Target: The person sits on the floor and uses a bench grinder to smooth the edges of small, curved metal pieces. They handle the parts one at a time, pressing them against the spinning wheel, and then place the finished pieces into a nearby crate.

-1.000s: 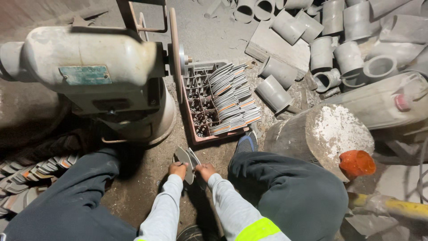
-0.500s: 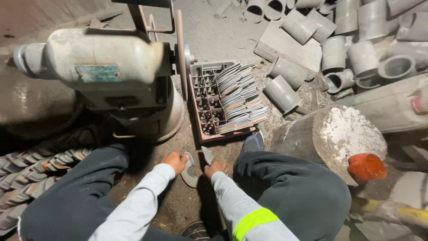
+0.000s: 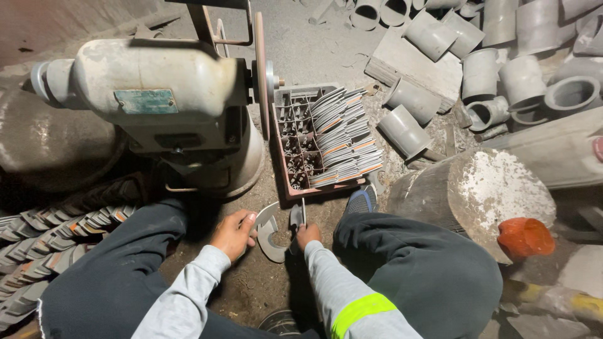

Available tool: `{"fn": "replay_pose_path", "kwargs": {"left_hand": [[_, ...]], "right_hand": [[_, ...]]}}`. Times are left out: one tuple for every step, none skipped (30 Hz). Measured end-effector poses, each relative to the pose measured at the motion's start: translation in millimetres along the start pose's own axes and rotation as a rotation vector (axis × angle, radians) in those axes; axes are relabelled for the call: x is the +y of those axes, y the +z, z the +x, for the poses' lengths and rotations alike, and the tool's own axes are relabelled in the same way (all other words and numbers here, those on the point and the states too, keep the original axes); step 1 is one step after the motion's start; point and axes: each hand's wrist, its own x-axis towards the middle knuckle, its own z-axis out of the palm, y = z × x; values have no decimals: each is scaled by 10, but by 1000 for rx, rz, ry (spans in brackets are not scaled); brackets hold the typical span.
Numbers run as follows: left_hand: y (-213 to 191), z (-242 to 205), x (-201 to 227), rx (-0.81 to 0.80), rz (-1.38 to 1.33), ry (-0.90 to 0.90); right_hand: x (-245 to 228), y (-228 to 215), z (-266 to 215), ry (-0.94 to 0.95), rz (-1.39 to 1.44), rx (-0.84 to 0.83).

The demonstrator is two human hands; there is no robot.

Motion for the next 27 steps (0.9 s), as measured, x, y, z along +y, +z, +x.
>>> {"fn": "replay_pose_path", "kwargs": {"left_hand": [[8, 12, 3, -3, -28, 0], [13, 24, 3, -5, -55, -1], [21, 36, 2, -11, -65, 8], [34, 51, 3, -17, -76, 18], [41, 60, 2, -23, -87, 27], [40, 58, -4, -29, -86, 28], [41, 52, -9, -34, -84, 29], [35, 51, -8, -40, -81, 31], [29, 49, -5, -40, -74, 17], [25, 44, -2, -41, -66, 4], [23, 46, 5, -42, -57, -10], [18, 56, 15, -40, -77, -13], [20, 72, 28, -38, -96, -16], [29, 81, 34, -36, -116, -22], [27, 82, 30, -58, -191, -29], [20, 88, 28, -80, -267, -33], [13, 97, 29, -102, -343, -38], [17, 107, 35, -123, -391, -18], [15, 115, 42, -144, -439, 2], [16, 132, 57, -170, -486, 26], [23, 125, 70, -176, -525, 43], [12, 128, 93, -182, -561, 63], [4, 122, 116, -188, -597, 84], [9, 102, 134, -169, -580, 96], [15, 86, 153, -150, -563, 108], [29, 78, 179, -132, -548, 121], [46, 75, 207, -125, -556, 131]], "right_hand": [[15, -3, 18, -15, 131, -12], [27, -6, 30, -29, 262, -24], [38, -11, 47, 12, 320, -79], [53, -25, 66, 53, 376, -133], [68, -39, 82, 94, 432, -187], [80, -49, 91, 130, 421, -202], [96, -71, 97, 166, 409, -216], [105, -91, 106, 202, 399, -229], [118, -118, 113, 152, 323, -197], [141, -153, 114, 104, 247, -164], [164, -188, 115, 56, 172, -131], [174, -219, 130, 114, 80, -90], [180, -247, 153, 171, -12, -49], [195, -259, 154, 228, -106, -11], [204, -246, 138, 244, -111, 19], [202, -228, 127, 259, -117, 50], [194, -212, 121, 273, -123, 82], [194, -208, 115, 246, -128, 107], [193, -198, 98, 220, -132, 132], [184, -199, 95, 194, -136, 163], [177, -209, 88, 187, -172, 214], [141, -218, 102, 176, -206, 267], [96, -229, 106, 166, -239, 320], [44, -246, 115, 154, -256, 295], [-46, -266, 151, 141, -273, 270], [-111, -308, 179, 129, -292, 247], [-240, -359, 250, 17, -129, 220]]}}
